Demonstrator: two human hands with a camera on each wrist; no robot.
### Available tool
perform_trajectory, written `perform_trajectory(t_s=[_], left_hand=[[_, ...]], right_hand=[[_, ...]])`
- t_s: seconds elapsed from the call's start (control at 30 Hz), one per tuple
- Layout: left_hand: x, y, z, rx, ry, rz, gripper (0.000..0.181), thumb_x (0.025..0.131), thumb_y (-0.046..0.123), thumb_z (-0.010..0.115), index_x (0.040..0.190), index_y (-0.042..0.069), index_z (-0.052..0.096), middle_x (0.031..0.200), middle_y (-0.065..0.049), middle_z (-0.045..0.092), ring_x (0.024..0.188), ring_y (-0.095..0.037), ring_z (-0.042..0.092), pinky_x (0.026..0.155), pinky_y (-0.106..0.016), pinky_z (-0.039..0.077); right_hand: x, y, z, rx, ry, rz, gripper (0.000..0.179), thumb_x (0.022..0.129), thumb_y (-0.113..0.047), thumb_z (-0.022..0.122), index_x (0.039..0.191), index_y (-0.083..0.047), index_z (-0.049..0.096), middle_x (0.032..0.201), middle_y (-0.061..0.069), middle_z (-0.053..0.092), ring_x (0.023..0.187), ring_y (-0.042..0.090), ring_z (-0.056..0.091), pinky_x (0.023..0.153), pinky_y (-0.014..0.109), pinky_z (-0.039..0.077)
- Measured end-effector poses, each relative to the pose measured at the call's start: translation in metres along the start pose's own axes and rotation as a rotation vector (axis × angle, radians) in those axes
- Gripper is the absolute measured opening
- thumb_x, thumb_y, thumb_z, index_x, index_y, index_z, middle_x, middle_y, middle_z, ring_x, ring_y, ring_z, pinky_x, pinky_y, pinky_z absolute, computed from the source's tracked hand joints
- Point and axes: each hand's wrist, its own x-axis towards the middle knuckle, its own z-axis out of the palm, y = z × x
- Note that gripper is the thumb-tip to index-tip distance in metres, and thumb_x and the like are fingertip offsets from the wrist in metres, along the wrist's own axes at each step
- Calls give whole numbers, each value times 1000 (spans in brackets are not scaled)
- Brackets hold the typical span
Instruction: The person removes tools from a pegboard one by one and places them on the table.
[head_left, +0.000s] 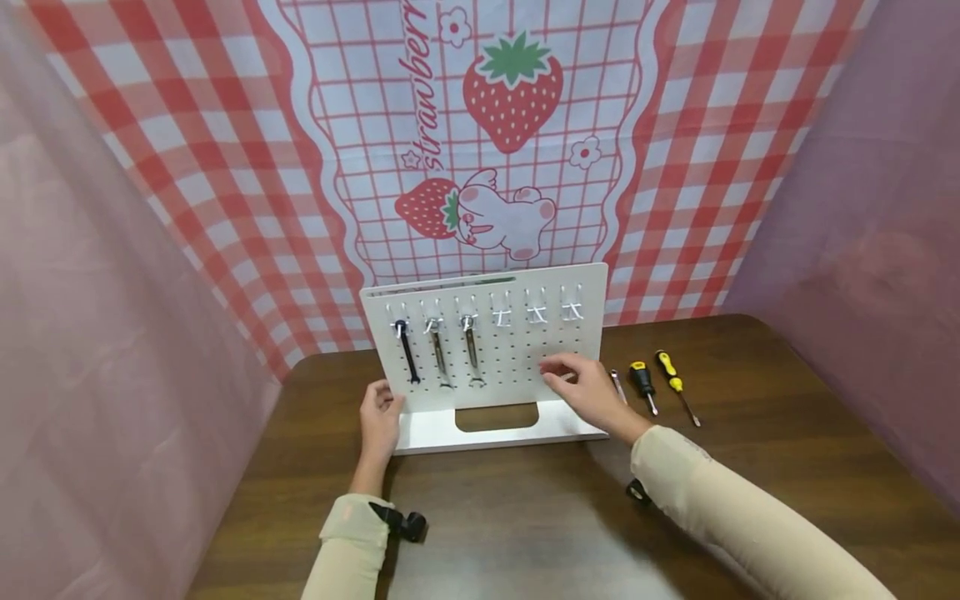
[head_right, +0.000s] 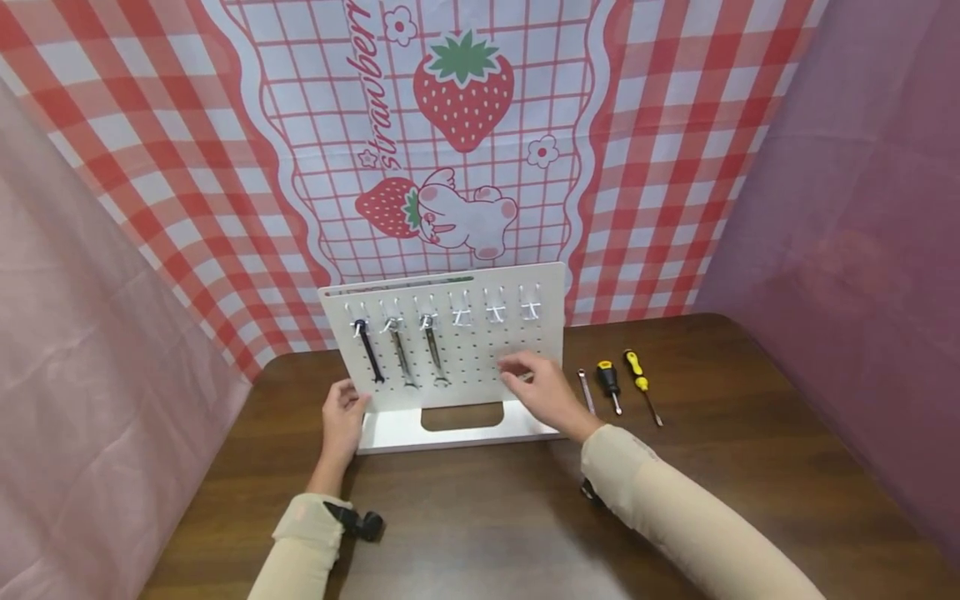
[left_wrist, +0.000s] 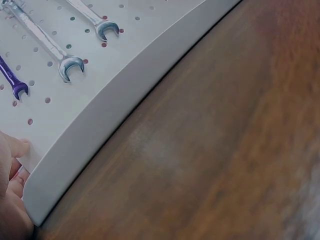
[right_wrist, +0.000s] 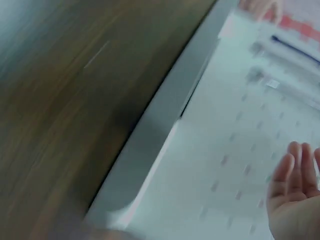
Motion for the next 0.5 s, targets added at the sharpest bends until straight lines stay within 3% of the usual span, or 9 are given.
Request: perform_trajectory(t_s=[0.2, 0.37, 0.5], left_hand=[[2, -2, 2, 13, 0, 10, 27, 96, -5, 61, 123, -6, 54, 102, -23, 63, 93, -25, 59, 78, -17, 50], [-1, -1, 1, 17, -7, -7, 28, 97, -5, 61, 124, -7, 54, 102, -22, 62, 93, -24, 59, 77, -17, 49], [-2, 0, 1, 11, -3, -4, 27, 96, -6, 61, 123, -6, 54, 101, -22, 63, 91, -23, 59, 76, -17, 50]], right_hand=[[25, -26, 35, 208, -87, 110, 42, 92, -7, 72, 132, 4, 61, 122, 20, 67, 109, 31, 65, 91, 41, 55], [40, -35, 56, 266, -100, 156, 57, 90, -12, 77, 142, -1, 54, 134, 15, 62, 122, 31, 60, 99, 40, 52], [45, -37, 65, 328, -89, 153, 58, 89, -5, 75, 142, 2, 51, 133, 19, 62, 122, 33, 59, 100, 38, 51]])
